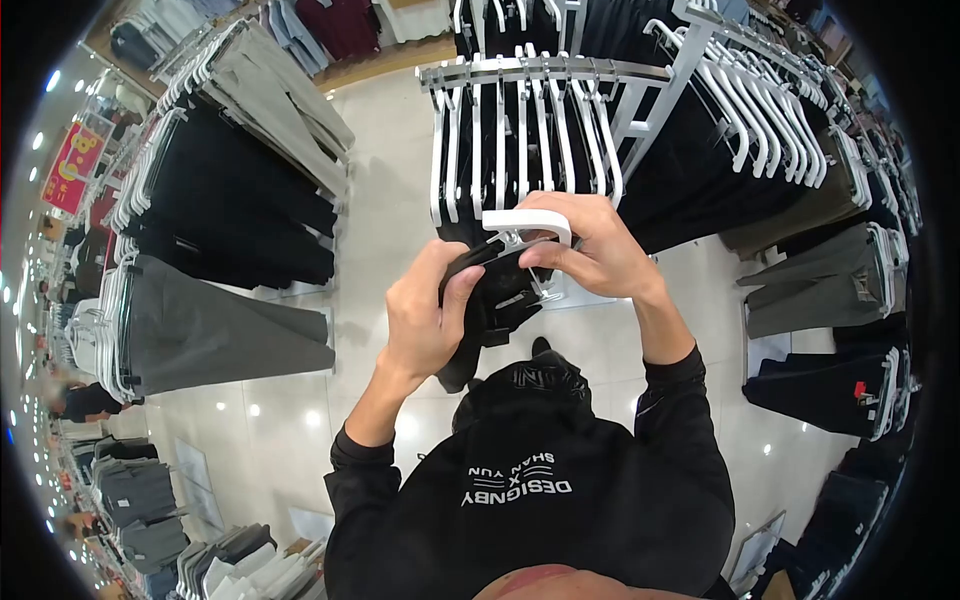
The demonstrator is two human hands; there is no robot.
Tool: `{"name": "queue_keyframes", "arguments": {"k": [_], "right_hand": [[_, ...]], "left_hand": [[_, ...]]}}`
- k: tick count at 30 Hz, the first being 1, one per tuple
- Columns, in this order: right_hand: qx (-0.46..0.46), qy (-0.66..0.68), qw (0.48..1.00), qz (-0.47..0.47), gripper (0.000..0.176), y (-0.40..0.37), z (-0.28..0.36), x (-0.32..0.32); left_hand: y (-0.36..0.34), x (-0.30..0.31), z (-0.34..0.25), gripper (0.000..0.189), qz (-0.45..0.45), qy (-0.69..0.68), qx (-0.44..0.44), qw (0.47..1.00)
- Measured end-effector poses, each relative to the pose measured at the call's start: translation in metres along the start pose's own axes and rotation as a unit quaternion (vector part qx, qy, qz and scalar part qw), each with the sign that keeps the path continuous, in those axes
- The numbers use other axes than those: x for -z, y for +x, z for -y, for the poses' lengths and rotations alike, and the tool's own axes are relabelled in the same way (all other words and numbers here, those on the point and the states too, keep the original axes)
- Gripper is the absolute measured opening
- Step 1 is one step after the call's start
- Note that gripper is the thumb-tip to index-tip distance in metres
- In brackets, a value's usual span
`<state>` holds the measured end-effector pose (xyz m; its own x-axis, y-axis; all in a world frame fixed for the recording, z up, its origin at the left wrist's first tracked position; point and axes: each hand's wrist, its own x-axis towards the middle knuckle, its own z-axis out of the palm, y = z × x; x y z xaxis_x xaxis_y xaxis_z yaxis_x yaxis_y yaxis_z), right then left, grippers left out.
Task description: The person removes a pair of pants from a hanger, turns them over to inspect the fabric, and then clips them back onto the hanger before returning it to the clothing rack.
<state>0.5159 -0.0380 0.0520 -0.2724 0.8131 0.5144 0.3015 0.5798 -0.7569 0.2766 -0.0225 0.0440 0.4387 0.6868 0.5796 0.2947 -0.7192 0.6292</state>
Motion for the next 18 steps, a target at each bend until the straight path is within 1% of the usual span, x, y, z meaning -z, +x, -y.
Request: {"name": "queue_keyframes", "arguments": {"k": [1,4,5,7,8,10,13,18], "right_hand": [[0.018,-0.008,1.0,-0.002,0.023,0.003,0.001,0.0],[0.014,-0.008,1.0,0.014,0.021,0.013,0.007,-0.001],[0.028,0.0,1.0,0.001,0.021,0.015,0.007,-0.004],[0.011,-0.02,0.999,0.036,0.02,0.018,0.013,0.004],[0.002,-0.03,0.998,0.054,0.019,0.019,0.015,0.006],[0.014,-0.034,0.998,0.049,0.019,0.021,0.014,0.005],[0.014,-0.028,0.998,0.06,0.02,0.025,0.018,0.006],[0.01,-0.022,0.997,0.077,0.023,0.031,0.024,0.01]], "left_hand": [[-0.001,0.001,0.0,0.013,0.001,0.007,0.011,1.0],[-0.007,0.004,0.001,0.016,-0.014,-0.012,0.048,0.999],[-0.009,0.003,0.002,0.016,-0.018,-0.009,0.042,0.999],[-0.011,-0.001,0.005,0.018,-0.028,-0.004,0.031,0.999],[-0.012,-0.001,0.004,0.018,-0.032,-0.004,0.044,0.999],[-0.014,-0.003,0.003,0.018,-0.042,-0.003,0.068,0.997],[-0.013,-0.006,0.0,0.02,-0.069,-0.015,0.046,0.996],[-0.011,-0.009,-0.002,0.018,-0.083,-0.018,0.037,0.996]]}}
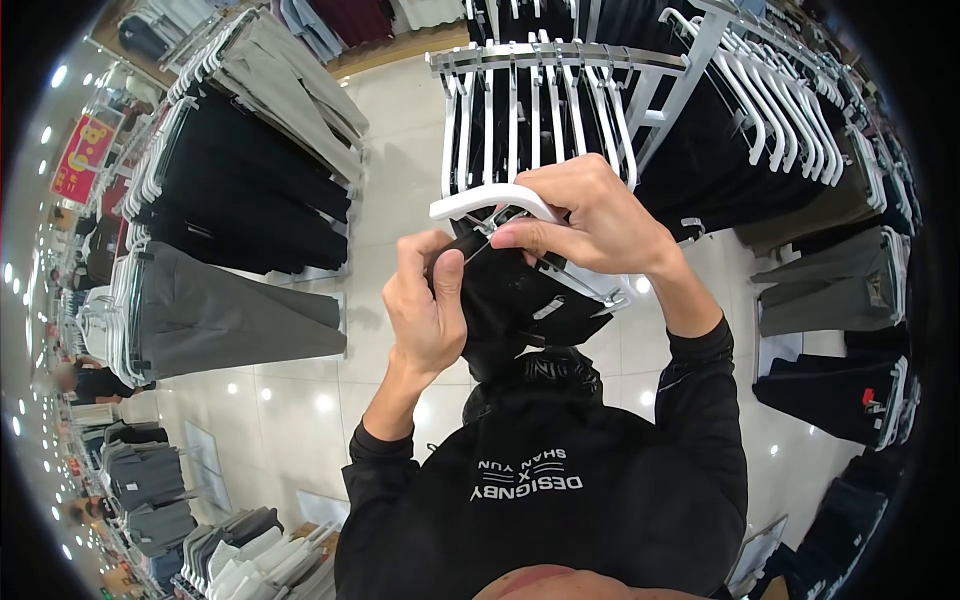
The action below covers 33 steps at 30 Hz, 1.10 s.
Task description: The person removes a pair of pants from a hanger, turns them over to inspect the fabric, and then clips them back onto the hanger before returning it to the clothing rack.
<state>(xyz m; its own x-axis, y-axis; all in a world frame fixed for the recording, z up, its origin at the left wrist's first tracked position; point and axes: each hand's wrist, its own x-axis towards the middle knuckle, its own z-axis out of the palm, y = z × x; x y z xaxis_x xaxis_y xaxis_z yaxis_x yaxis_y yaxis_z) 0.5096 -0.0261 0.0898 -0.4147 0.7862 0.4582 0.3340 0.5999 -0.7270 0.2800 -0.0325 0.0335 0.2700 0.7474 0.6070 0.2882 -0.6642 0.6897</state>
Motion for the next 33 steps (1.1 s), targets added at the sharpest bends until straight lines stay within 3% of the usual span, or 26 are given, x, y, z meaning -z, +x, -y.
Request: {"name": "queue_keyframes", "arguments": {"k": [4,7,10,12,14,15,16,17,19,20,23,25,27,30,31,33], "right_hand": [[-0.019,0.016,1.0,0.015,0.025,-0.003,-0.001,0.002],[-0.019,0.035,0.999,0.029,0.027,0.002,-0.002,0.0],[0.004,0.006,0.998,0.066,0.027,0.002,-0.008,0.003],[0.026,-0.02,0.998,0.05,0.028,0.002,-0.017,0.002],[-0.013,0.022,0.997,0.071,0.028,0.009,-0.016,0.002],[0.009,0.002,0.999,0.042,0.03,0.011,-0.015,0.001],[0.031,-0.019,0.999,0.013,0.032,0.012,-0.011,-0.001],[0.081,-0.12,0.984,-0.106,0.033,0.005,-0.001,-0.007],[0.088,-0.204,0.944,-0.245,0.03,-0.015,0.018,0.001],[0.065,-0.205,0.94,-0.264,0.029,-0.037,0.03,0.016],[-0.183,-0.186,0.936,-0.236,0.034,-0.091,0.038,0.02],[-0.243,-0.184,0.926,-0.222,0.039,-0.098,0.015,0.005],[-0.155,-0.22,0.943,-0.194,0.054,-0.084,-0.021,-0.012],[-0.062,-0.075,0.987,-0.126,0.056,-0.063,-0.057,-0.026],[-0.127,0.002,0.992,-0.02,0.049,-0.062,-0.057,-0.018],[-0.225,0.137,0.965,-0.013,0.032,-0.062,-0.044,-0.016]], "left_hand": [[0.001,-0.006,-0.003,0.016,-0.009,-0.015,0.01,1.0],[0.004,-0.011,0.0,0.025,-0.044,-0.089,0.025,0.995],[0.009,-0.008,0.006,0.041,0.05,-0.048,0.032,0.997],[0.017,-0.015,0.001,0.038,0.054,0.003,-0.023,0.998],[0.023,-0.013,-0.005,0.024,0.089,-0.043,0.04,0.994],[0.024,-0.011,-0.006,0.02,0.083,-0.054,0.083,0.992],[0.025,-0.009,0.005,0.019,0.066,-0.061,0.05,0.995],[0.027,-0.005,0.005,0.017,0.059,-0.054,0.057,0.995],[0.025,0.004,0.002,0.019,0.04,-0.061,0.084,0.994],[0.023,0.009,0.004,0.019,0.005,-0.063,0.091,0.994],[0.017,0.028,0.012,0.019,-0.074,-0.092,0.093,0.989],[0.016,0.034,0.016,0.02,-0.079,-0.103,0.101,0.986],[0.015,0.037,0.02,0.023,-0.069,-0.114,0.107,0.985],[0.011,0.037,0.024,0.022,-0.055,-0.11,0.097,0.988],[0.004,0.044,0.032,0.029,-0.026,-0.104,0.127,0.986],[-0.002,0.041,0.033,0.027,-0.048,-0.112,0.164,0.979]]}}
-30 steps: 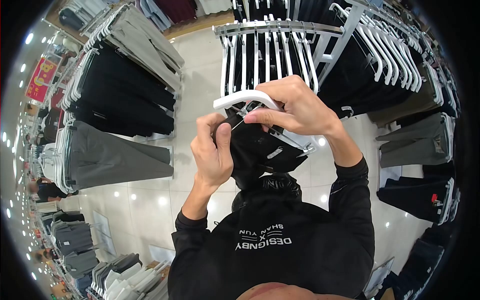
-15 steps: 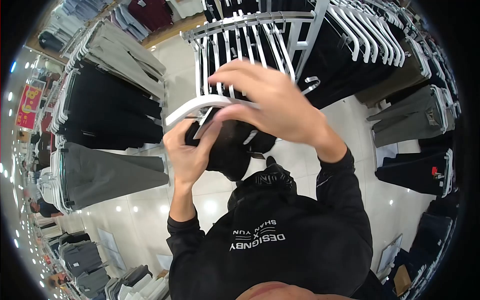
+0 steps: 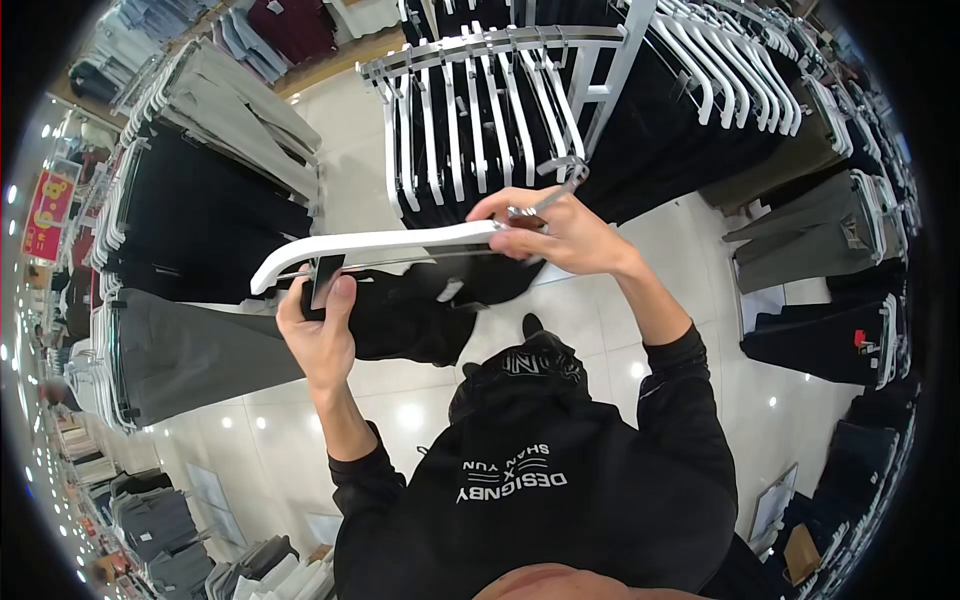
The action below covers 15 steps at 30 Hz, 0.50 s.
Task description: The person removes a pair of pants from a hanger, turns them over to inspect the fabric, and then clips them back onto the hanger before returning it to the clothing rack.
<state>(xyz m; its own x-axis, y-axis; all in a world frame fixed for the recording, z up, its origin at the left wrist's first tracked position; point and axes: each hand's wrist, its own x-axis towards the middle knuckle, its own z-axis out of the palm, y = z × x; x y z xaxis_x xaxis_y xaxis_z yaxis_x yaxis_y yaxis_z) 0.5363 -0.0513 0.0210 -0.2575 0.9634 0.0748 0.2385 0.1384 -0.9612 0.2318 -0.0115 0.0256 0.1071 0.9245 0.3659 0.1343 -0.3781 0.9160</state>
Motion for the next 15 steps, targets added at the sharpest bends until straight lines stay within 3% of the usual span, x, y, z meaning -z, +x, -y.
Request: {"name": "queue_keyframes", "arguments": {"k": [1,3,5,7,9,15], "right_hand": [[-0.028,0.039,0.999,0.006,0.031,-0.002,0.003,-0.001],[0.07,-0.062,0.996,0.012,0.03,-0.001,0.005,0.005],[0.035,-0.064,0.997,0.02,0.036,-0.004,0.019,0.012],[-0.014,-0.086,0.996,0.015,0.04,-0.012,0.032,0.018],[-0.051,-0.058,0.997,0.008,0.041,-0.022,0.028,0.025],[-0.118,-0.035,0.992,-0.033,0.036,-0.062,0.057,0.053]], "left_hand": [[-0.002,0.002,0.003,0.026,-0.015,-0.005,0.018,1.0],[-0.005,0.007,0.009,0.036,0.013,0.077,0.042,0.996],[-0.007,-0.003,0.017,0.033,0.035,0.048,0.062,0.996],[-0.008,-0.017,0.028,0.028,0.049,-0.015,0.027,0.998],[-0.01,-0.027,0.041,0.023,0.094,-0.094,0.065,0.989],[-0.005,-0.068,0.022,0.025,0.159,-0.12,0.065,0.978]]}}
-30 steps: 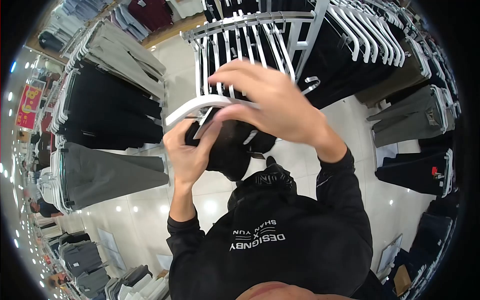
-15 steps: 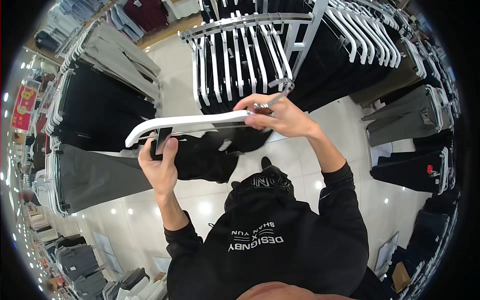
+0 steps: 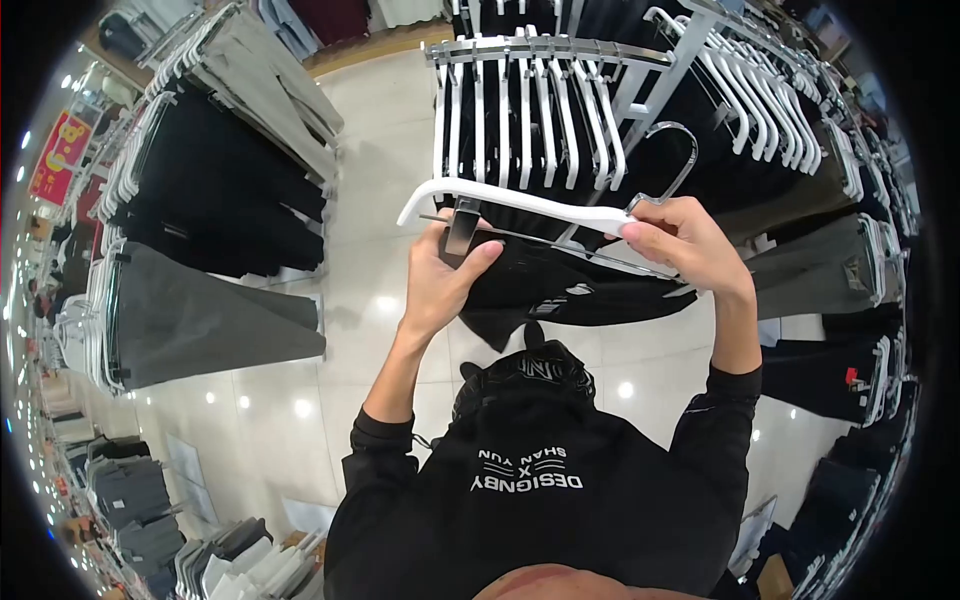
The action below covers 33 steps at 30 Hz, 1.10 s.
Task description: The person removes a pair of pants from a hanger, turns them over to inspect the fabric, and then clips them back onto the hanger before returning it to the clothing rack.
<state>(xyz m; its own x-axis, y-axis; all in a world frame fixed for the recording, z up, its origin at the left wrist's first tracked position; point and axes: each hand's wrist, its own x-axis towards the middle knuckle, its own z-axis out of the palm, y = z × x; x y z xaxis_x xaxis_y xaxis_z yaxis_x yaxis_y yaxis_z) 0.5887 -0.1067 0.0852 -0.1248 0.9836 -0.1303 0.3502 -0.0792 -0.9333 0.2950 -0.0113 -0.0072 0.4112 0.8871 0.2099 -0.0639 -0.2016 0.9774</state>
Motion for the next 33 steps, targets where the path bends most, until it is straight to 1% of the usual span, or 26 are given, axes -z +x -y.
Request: {"name": "queue_keyframes", "arguments": {"k": [4,7,10,11,12,15,16,18,19,20,22,23,26,27,29,30,31,32,33], "right_hand": [[-0.013,-0.025,0.999,-0.042,0.034,-0.019,0.008,0.004],[-0.017,-0.036,0.997,-0.066,0.036,-0.026,0.016,0.005],[-0.044,-0.069,0.99,-0.113,0.041,-0.054,0.021,0.001],[-0.054,-0.058,0.987,-0.141,0.043,-0.065,0.021,0.0],[-0.063,-0.054,0.986,-0.148,0.041,-0.075,0.021,0.006],[-0.096,-0.072,0.97,-0.212,0.038,-0.089,0.033,0.014],[-0.099,-0.088,0.967,-0.217,0.039,-0.09,0.031,0.015],[-0.08,-0.108,0.967,-0.218,0.038,-0.082,0.033,0.013],[-0.089,-0.104,0.964,-0.227,0.038,-0.08,0.031,0.012],[-0.101,-0.086,0.965,-0.227,0.038,-0.082,0.03,0.013],[-0.123,-0.046,0.964,-0.23,0.038,-0.089,0.026,0.014],[-0.124,-0.015,0.964,-0.235,0.039,-0.097,0.018,0.015],[-0.172,0.067,0.956,-0.23,0.042,-0.108,0.012,0.016],[-0.164,0.093,0.954,-0.232,0.046,-0.114,0.007,0.014],[-0.182,0.147,0.947,-0.221,0.042,-0.128,-0.006,0.01],[-0.192,0.176,0.941,-0.216,0.04,-0.128,-0.011,0.006],[-0.181,0.215,0.938,-0.205,0.039,-0.124,-0.011,0.001],[-0.189,0.233,0.926,-0.23,0.031,-0.121,0.0,-0.006],[-0.184,0.246,0.926,-0.221,0.029,-0.115,-0.006,-0.004]], "left_hand": [[0.013,-0.01,0.026,0.03,0.066,-0.029,0.007,0.997],[0.024,-0.01,0.024,0.035,0.105,-0.05,-0.006,0.993],[0.027,-0.019,0.036,0.035,0.148,-0.12,0.003,0.982],[0.031,-0.022,0.049,0.033,0.181,-0.105,-0.008,0.978],[0.032,-0.031,0.042,0.028,0.204,-0.157,0.042,0.965],[0.049,-0.051,0.042,0.021,0.233,-0.171,-0.004,0.957],[0.055,-0.052,0.041,0.019,0.247,-0.183,0.024,0.951],[0.067,-0.052,0.051,0.018,0.235,-0.153,-0.001,0.96],[0.072,-0.054,0.056,0.018,0.222,-0.143,-0.02,0.964],[0.078,-0.053,0.057,0.021,0.224,-0.076,-0.033,0.971],[0.085,-0.061,0.064,0.023,0.199,-0.038,-0.051,0.978],[0.089,-0.065,0.068,0.022,0.183,0.016,-0.087,0.979],[0.091,-0.071,0.077,0.019,0.165,0.018,-0.05,0.985],[0.092,-0.074,0.084,0.019,0.173,0.01,-0.044,0.984],[0.092,-0.08,0.089,0.017,0.182,0.012,-0.03,0.983],[0.091,-0.082,0.087,0.015,0.182,0.021,-0.039,0.982],[0.09,-0.082,0.084,0.015,0.18,0.022,-0.038,0.983],[0.088,-0.084,0.08,0.015,0.185,0.017,-0.035,0.982],[0.09,-0.085,0.078,0.016,0.182,0.022,-0.036,0.982]]}}
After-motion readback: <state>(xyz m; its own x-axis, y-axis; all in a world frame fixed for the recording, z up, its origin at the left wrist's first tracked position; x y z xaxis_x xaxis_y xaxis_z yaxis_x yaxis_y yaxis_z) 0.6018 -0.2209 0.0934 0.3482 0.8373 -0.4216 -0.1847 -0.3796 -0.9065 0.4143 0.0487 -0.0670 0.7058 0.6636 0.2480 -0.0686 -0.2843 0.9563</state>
